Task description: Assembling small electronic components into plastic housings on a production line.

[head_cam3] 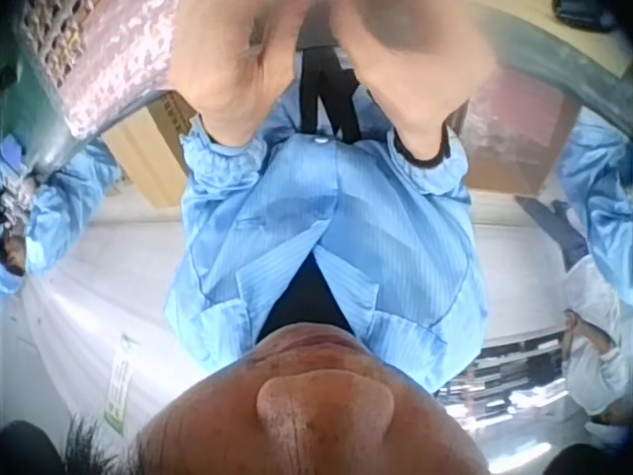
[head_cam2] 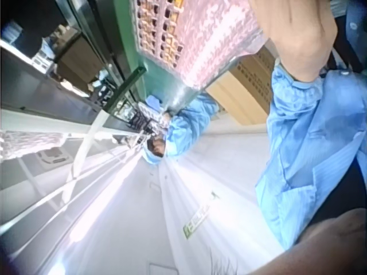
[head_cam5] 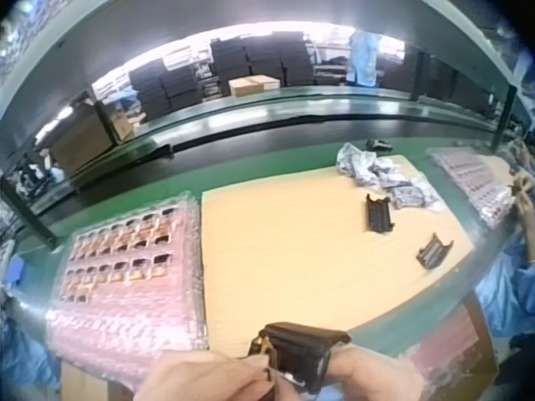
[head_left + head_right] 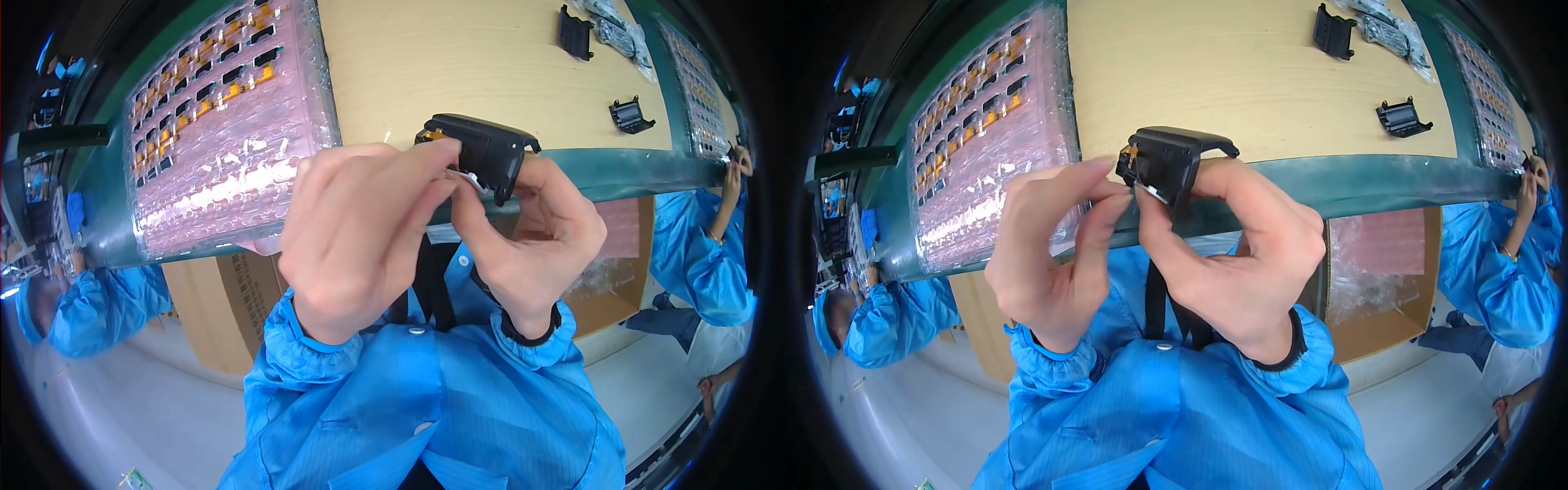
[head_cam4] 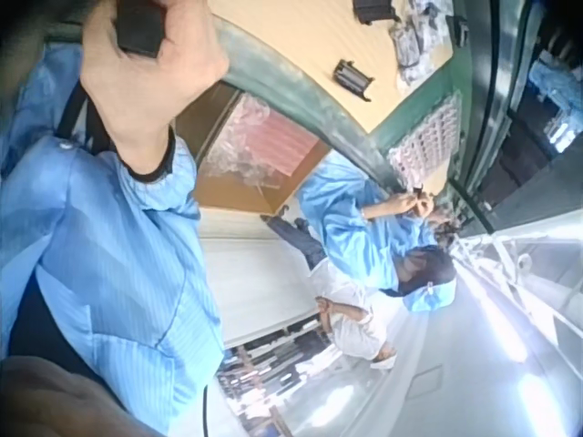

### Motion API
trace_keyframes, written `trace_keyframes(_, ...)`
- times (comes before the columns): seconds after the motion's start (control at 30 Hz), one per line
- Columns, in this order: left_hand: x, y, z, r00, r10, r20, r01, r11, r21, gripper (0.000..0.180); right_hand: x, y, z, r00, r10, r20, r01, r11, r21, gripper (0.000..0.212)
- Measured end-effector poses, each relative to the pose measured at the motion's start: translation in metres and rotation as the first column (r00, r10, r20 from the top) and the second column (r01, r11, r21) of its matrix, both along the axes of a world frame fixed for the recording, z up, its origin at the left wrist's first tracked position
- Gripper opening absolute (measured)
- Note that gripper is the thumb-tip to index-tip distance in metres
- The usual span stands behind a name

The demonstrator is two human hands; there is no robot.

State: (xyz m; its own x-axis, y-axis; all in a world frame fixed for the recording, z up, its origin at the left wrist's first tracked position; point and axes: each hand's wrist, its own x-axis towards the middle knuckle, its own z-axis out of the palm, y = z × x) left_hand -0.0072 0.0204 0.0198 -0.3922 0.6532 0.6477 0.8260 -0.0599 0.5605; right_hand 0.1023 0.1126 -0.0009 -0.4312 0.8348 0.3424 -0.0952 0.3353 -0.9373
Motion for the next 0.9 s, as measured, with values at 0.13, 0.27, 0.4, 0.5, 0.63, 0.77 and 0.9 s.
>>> trace_keyframes(0.13, -0.004, 0.003, -0.001, 0.992, -0.005, -0.128, 0.002, 1.000, -0.022, 0.025, 0.005, 0.004, 0.000, 0.997, -0.010, 0.077, -0.006, 0.978, 0.207, 0.018)
trace_keyframes(0.27, 0.001, 0.001, 0.000, 0.979, 0.058, -0.195, -0.062, 0.998, -0.014, 0.024, 0.003, 0.000, 0.000, 0.998, 0.015, 0.068, -0.026, 0.986, 0.162, 0.017)
trace_keyframes(0.4, 0.006, -0.015, 0.004, 0.977, 0.032, -0.212, -0.046, 0.997, -0.065, 0.023, -0.003, -0.005, 0.001, 0.999, 0.036, 0.009, -0.034, 0.990, -0.134, 0.015)
trace_keyframes(0.5, -0.015, -0.035, 0.007, 0.919, 0.257, -0.300, -0.278, 0.960, -0.030, 0.014, -0.004, 0.000, 0.001, 0.993, 0.101, -0.061, -0.116, 0.933, -0.342, 0.014)
trace_keyframes(0.63, -0.042, -0.047, 0.004, 0.746, 0.487, -0.455, -0.591, 0.798, -0.115, 0.013, -0.006, 0.003, -0.009, 0.935, 0.219, -0.281, -0.334, 0.809, -0.484, 0.017)
trace_keyframes(0.77, -0.025, -0.040, 0.006, 0.867, 0.462, 0.184, -0.404, 0.870, -0.283, 0.031, -0.009, 0.001, -0.020, 0.897, 0.273, -0.347, -0.422, 0.761, -0.493, 0.017)
trace_keyframes(0.9, -0.003, -0.026, 0.000, 0.735, 0.150, 0.661, -0.103, 0.989, -0.110, 0.037, -0.018, -0.010, -0.012, 0.828, 0.296, -0.476, -0.512, 0.743, -0.431, 0.017)
